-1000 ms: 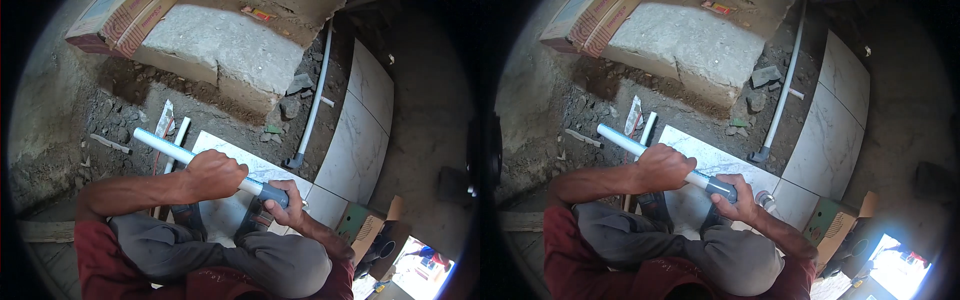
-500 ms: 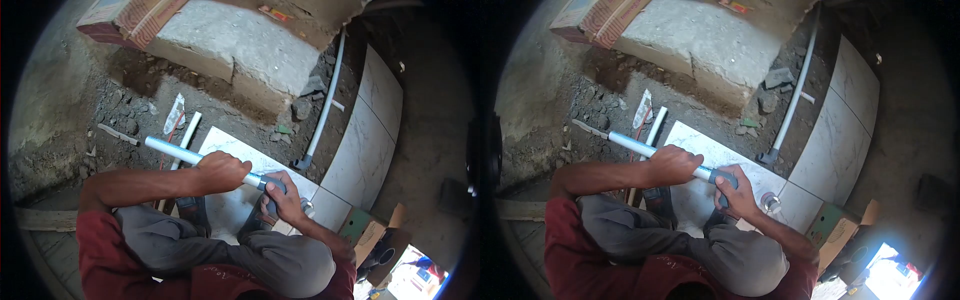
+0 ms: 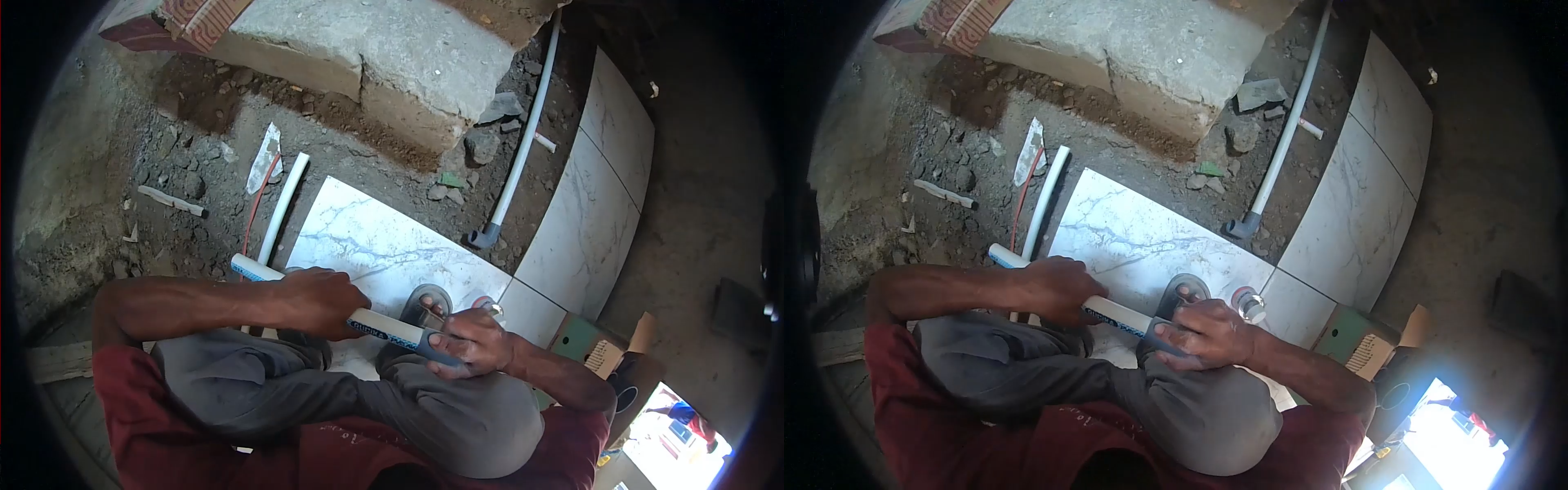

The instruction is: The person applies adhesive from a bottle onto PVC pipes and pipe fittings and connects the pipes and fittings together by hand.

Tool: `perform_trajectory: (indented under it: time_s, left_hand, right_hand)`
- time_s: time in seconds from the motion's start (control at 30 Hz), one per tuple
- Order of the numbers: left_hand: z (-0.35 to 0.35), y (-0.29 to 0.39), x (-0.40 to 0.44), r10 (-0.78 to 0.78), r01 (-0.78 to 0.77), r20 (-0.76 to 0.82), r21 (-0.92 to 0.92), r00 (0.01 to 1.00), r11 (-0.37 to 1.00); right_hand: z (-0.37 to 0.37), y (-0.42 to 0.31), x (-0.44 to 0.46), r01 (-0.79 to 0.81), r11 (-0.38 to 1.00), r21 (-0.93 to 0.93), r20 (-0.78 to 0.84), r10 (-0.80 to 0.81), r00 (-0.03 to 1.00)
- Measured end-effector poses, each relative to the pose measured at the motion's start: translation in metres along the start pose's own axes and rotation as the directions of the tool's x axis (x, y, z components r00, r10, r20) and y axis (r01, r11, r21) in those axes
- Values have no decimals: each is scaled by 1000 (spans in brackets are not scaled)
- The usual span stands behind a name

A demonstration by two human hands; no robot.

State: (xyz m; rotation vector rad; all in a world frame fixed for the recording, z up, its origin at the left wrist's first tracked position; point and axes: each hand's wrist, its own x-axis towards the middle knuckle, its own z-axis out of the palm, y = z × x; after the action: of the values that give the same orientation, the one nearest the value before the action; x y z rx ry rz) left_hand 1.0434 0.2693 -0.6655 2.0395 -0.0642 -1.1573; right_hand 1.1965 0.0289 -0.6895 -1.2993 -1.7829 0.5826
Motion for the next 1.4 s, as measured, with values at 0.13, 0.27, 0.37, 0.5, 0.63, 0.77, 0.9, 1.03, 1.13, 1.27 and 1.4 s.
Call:
perform_trajectory:
  time_s: [0.13, 0.27, 0.37, 0.5, 0.63, 0.77, 0.9, 1.03, 1.13, 1.27, 1.4]
  left_hand:
    - [-1, -10, 1, -82, 84, -39, 30, 996, 996]
    - [13, -25, -2, -78, 77, -165, -14, 983, 997]
    - [16, -32, -5, -95, 88, -164, -50, 982, 995]
    - [13, -44, -6, -159, 149, -170, -67, 973, 987]
    - [12, -46, 4, 22, 21, -332, 127, 943, 992]
    - [-12, -37, 9, 200, -175, 12, -434, 980, 884]
    - [-3, -21, 14, 80, -35, 133, -309, 988, 950]
    - [14, -25, 11, 136, -149, -180, -62, 974, 987]
    - [7, -24, 4, 50, -47, -130, 27, 990, 999]
    - [16, -33, 4, -86, 84, -59, -24, 995, 996]
    - [16, -48, 12, -91, 78, -201, -72, 975, 994]
  right_hand:
    - [9, 1, 12, -37, 999, 8, 4, 37, 999]
    - [32, 11, 21, -59, 983, 176, -186, 92, 978]
    - [47, 0, 23, -330, 900, 284, -156, 383, 910]
    - [59, 2, 32, -613, 556, 561, 0, 740, 672]
    - [52, 9, 15, -579, 608, 543, -49, 712, 701]
    - [5, 17, 11, -324, 888, 326, -114, 377, 919]
    - [10, 17, 8, -182, 942, 283, -72, 210, 975]
    - [22, 6, 7, -193, 948, 252, -125, 230, 965]
    - [39, 4, 5, -213, 942, 261, -135, 254, 958]
    - [61, 4, 7, -396, 849, 350, -121, 460, 880]
    - [46, 23, 22, -601, 673, 430, 40, 651, 758]
